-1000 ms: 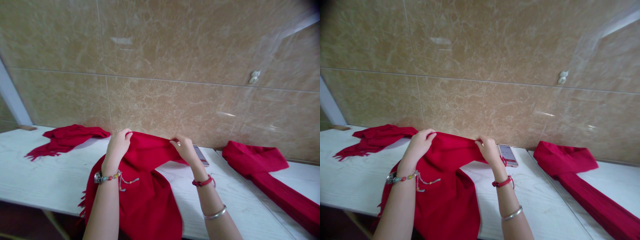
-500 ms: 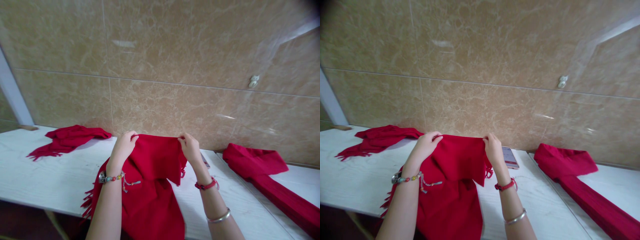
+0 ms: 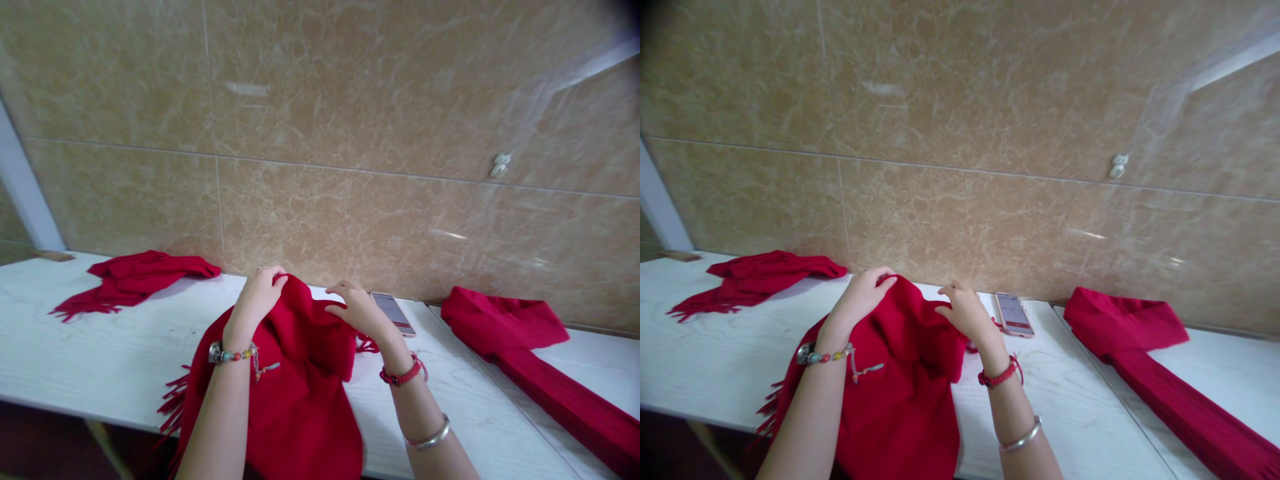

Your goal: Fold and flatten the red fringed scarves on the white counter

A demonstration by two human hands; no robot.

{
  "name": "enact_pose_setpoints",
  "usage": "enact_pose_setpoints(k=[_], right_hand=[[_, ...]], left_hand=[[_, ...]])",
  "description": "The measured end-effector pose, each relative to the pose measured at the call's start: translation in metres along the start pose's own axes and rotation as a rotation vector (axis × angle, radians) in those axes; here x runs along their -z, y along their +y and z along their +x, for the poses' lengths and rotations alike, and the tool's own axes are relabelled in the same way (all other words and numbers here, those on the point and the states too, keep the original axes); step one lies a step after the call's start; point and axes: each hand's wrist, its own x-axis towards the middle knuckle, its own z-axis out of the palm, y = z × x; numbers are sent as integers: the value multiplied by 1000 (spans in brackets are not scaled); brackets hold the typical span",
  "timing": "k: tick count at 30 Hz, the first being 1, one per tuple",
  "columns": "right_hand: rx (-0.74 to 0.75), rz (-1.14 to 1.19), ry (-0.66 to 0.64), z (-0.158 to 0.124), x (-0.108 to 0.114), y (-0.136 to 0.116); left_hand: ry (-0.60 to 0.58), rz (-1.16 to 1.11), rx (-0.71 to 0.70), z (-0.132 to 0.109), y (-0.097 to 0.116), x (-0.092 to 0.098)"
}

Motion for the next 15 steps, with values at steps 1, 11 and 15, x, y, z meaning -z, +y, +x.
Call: enact_pose_setpoints(k=[1,11,15], right_hand=[[40,28,24,0,-3,-4],[22,220,152,5,-1,-23],[14,149,171,2,11,-16]], left_hand=[[-3,-14,-9,-1,2,1],[-88,-131,-181,-11,20,19],[11,-64,-109,-11,14,29]])
